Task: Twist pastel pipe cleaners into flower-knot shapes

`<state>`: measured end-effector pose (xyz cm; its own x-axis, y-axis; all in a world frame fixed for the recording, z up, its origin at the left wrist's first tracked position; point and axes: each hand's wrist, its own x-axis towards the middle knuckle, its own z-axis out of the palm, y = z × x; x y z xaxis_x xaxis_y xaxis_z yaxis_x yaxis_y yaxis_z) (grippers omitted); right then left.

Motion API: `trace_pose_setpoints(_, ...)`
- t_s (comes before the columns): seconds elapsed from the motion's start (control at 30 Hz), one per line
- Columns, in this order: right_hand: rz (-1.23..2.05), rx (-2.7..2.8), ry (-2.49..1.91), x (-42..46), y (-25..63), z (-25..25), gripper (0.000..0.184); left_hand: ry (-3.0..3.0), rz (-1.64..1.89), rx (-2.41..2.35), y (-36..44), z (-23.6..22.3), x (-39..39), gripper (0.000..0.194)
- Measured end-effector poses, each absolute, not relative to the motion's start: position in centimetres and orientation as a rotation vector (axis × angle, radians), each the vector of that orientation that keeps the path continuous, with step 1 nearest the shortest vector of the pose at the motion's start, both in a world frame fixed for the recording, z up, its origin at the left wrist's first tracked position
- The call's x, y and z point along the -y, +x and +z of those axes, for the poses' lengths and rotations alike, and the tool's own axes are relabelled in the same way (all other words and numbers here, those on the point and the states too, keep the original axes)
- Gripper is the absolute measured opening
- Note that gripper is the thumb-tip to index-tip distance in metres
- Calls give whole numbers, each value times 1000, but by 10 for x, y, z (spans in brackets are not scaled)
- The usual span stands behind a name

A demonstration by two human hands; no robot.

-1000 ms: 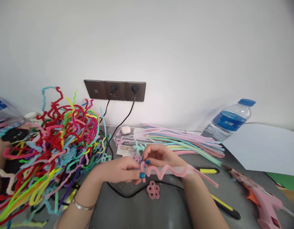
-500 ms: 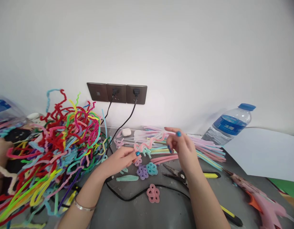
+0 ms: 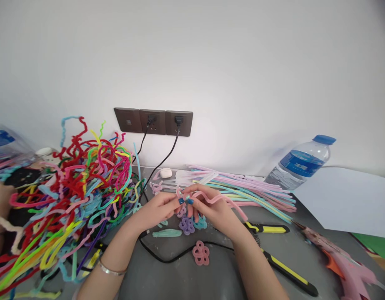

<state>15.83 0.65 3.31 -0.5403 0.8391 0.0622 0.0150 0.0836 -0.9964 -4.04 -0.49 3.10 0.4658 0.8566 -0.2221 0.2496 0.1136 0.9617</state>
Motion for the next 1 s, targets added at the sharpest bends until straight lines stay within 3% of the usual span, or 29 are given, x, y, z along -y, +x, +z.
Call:
trace_pose_setpoints(0.27, 1294, 1711, -875, -9, 160, 26, 9, 1312, 637, -1014, -40, 30, 5, 41)
trace_pose_setpoints(0.5, 1132, 1665, -876, -7, 146, 22, 7, 1369, 636, -1029, -37, 29, 5, 40)
trace_pose_setpoints(0.6, 1073, 1693, -857, -7, 142, 18, 18, 1371, 626, -1022, -37, 29, 5, 41)
trace_pose_setpoints(1.0, 1257, 1714, -765, -9, 144, 16, 22, 1414, 550, -1014, -37, 33, 8, 38)
